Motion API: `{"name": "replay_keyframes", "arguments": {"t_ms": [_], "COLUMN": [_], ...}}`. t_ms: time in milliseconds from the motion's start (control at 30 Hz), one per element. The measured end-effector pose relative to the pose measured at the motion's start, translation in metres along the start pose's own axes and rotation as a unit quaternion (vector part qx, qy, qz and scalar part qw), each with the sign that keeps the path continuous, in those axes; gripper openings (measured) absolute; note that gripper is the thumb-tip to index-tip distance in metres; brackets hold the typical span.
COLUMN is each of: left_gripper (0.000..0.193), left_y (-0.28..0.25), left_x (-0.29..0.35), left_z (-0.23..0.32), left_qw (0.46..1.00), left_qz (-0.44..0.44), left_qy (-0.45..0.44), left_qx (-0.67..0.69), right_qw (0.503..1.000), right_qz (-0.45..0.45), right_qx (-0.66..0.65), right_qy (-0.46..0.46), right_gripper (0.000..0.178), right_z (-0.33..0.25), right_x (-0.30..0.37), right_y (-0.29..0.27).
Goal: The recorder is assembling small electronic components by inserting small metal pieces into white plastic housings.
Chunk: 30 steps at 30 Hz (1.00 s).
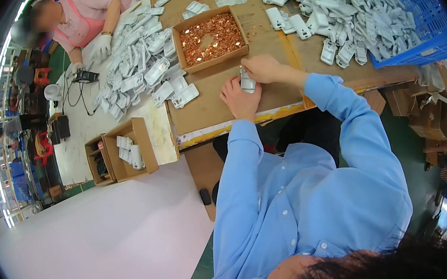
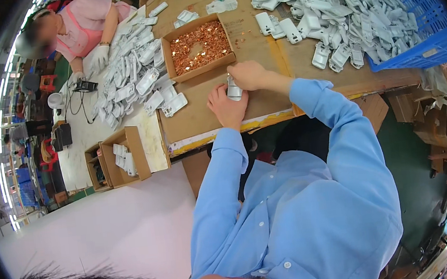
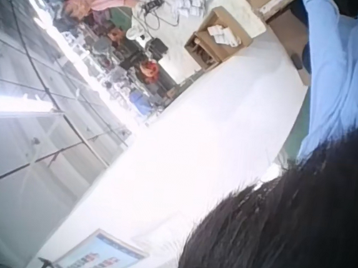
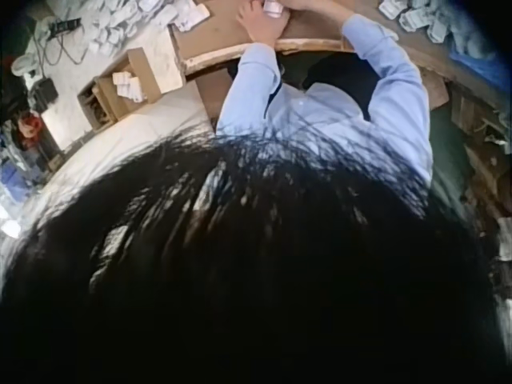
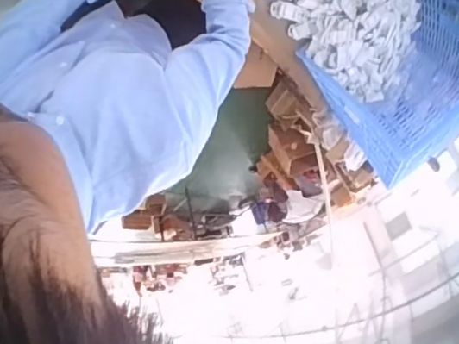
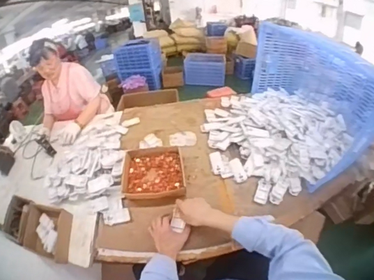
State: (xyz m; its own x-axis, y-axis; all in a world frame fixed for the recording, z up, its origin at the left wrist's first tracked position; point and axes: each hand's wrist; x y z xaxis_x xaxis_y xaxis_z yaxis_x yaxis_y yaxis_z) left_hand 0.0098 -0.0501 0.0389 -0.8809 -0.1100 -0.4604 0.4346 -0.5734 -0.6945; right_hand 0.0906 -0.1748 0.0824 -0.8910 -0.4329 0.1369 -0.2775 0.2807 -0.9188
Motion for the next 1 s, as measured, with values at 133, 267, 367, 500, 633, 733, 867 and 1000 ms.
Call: {"name": "replay_keyframes", "arguments": {"t_ms": [133, 267, 367, 500, 633, 733, 867, 1000], "left_gripper": [0.047, 0.047, 0.047, 0.043, 0.028, 0.019, 0.013, 0.011], "left_y": [-0.003, -0.002, -0.003, -0.006, -0.005, -0.003, -0.001, -0.001], "left_x": [0.001, -0.002, -0.002, -0.003, 0.000, 0.001, 0.001, 0.000], "left_z": [-0.002, 0.000, 0.002, 0.006, -0.001, -0.004, -0.004, -0.006], "left_qw": [1.000, 1.000, 1.000, 1.000, 0.999, 0.998, 0.998, 0.998], "left_qz": [-0.003, -0.002, -0.004, 0.003, 0.000, 0.007, 0.016, 0.014], "left_qy": [-0.003, -0.006, -0.013, 0.005, 0.023, 0.024, 0.032, 0.028], "left_qx": [-0.008, -0.011, 0.005, 0.013, 0.041, 0.050, 0.052, 0.047], "right_qw": [1.000, 1.000, 1.000, 0.997, 0.992, 0.994, 0.994, 0.995], "right_qz": [-0.002, -0.015, 0.008, -0.010, -0.056, -0.067, -0.054, -0.066], "right_qx": [0.023, 0.022, 0.021, -0.066, -0.107, -0.085, -0.097, -0.075], "right_qy": [-0.001, 0.011, -0.010, 0.033, 0.032, 0.015, 0.025, 0.022], "right_gripper": [0.018, 0.018, 0.017, 0.020, 0.025, 0.027, 0.031, 0.032], "right_z": [-0.003, 0.001, 0.009, 0.017, 0.027, 0.027, 0.027, 0.020], "right_x": [0.004, 0.003, 0.000, -0.005, -0.015, -0.018, -0.013, -0.009], "right_y": [-0.003, -0.004, 0.003, -0.005, -0.002, 0.000, 0.006, 0.001]}}
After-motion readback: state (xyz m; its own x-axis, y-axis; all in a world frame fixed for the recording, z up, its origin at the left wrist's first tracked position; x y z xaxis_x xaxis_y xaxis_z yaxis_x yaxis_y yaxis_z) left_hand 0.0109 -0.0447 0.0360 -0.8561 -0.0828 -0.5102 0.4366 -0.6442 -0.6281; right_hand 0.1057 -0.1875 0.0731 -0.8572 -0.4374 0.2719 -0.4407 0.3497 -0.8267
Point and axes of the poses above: each hand's wrist, its own x-axis away from the middle knuckle, its own y-axis out of the palm, z = x × y, and after that the axes turned 5 degrees about y, right-handed
